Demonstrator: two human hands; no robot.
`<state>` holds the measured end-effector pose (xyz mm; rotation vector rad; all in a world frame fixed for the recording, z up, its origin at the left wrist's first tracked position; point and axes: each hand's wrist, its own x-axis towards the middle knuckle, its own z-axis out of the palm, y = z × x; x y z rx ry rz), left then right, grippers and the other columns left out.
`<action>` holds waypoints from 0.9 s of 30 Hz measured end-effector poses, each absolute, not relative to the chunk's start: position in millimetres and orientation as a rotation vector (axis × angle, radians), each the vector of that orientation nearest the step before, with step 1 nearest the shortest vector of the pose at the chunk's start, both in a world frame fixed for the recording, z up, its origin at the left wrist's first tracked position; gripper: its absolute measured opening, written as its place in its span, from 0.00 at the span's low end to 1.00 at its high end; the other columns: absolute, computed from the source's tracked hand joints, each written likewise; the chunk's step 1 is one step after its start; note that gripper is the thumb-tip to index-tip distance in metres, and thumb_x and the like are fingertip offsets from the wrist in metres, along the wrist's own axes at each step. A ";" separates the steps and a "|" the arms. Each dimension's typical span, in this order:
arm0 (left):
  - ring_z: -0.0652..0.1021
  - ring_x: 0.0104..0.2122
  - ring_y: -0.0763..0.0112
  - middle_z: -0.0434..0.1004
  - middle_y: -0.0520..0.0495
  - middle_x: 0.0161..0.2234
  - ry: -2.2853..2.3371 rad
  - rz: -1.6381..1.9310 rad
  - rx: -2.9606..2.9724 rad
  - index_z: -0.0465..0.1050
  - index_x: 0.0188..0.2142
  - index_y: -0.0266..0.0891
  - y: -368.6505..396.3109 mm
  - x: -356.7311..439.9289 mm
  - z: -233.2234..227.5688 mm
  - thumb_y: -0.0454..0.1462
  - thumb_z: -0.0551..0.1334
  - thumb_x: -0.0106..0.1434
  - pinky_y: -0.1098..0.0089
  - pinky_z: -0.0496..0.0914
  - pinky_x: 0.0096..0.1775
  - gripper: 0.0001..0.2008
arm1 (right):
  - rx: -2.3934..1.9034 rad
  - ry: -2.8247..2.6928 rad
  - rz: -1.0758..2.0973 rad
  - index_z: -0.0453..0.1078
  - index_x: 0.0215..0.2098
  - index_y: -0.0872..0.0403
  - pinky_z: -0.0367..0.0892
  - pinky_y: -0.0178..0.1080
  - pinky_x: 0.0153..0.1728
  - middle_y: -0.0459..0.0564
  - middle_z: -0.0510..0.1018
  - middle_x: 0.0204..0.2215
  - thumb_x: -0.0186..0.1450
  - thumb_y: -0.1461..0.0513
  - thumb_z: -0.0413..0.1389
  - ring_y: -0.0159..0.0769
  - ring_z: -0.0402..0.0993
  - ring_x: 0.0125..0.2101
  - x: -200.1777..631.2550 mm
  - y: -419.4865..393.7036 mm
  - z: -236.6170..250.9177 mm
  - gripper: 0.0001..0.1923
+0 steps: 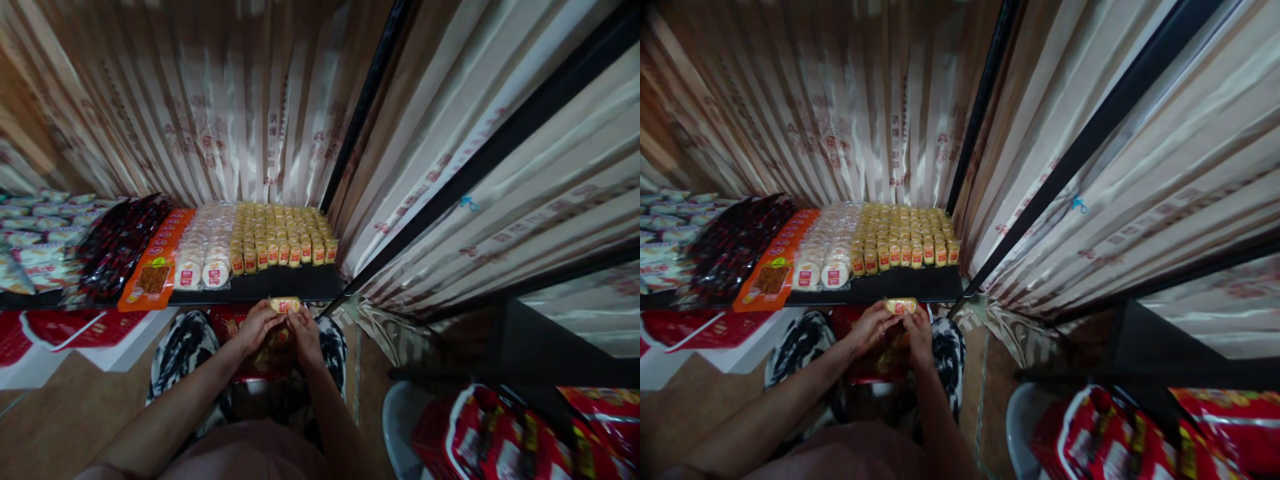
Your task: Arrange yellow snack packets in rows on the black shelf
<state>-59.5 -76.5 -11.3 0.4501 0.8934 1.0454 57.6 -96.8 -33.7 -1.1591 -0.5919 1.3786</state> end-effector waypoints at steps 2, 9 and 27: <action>0.77 0.33 0.71 0.77 0.46 0.35 0.908 0.991 0.524 0.70 0.35 0.34 -74.9 -55.4 -12.6 0.32 0.65 0.48 0.73 0.71 0.36 0.13 | -1.132 -0.544 1.357 0.65 0.43 0.53 0.70 0.36 0.36 0.47 0.78 0.35 0.52 0.54 0.61 0.34 0.75 0.33 60.6 -96.3 -29.0 0.22; 0.72 0.31 0.71 0.71 0.49 0.31 1.268 0.819 1.303 0.73 0.40 0.36 -48.5 -49.1 -9.5 0.41 0.60 0.54 0.70 0.67 0.35 0.15 | -1.255 -0.794 1.251 0.62 0.50 0.51 0.70 0.35 0.36 0.47 0.76 0.35 0.54 0.57 0.59 0.34 0.74 0.35 100.1 -77.1 -10.4 0.26; 0.72 0.35 0.69 0.70 0.47 0.38 1.315 0.873 2.005 0.68 0.43 0.38 42.0 -1.7 20.3 0.35 0.59 0.58 0.69 0.68 0.39 0.12 | -1.496 -1.341 0.586 0.59 0.56 0.55 0.70 0.37 0.33 0.54 0.70 0.42 0.60 0.62 0.50 0.32 0.70 0.31 126.9 3.1 -5.8 0.25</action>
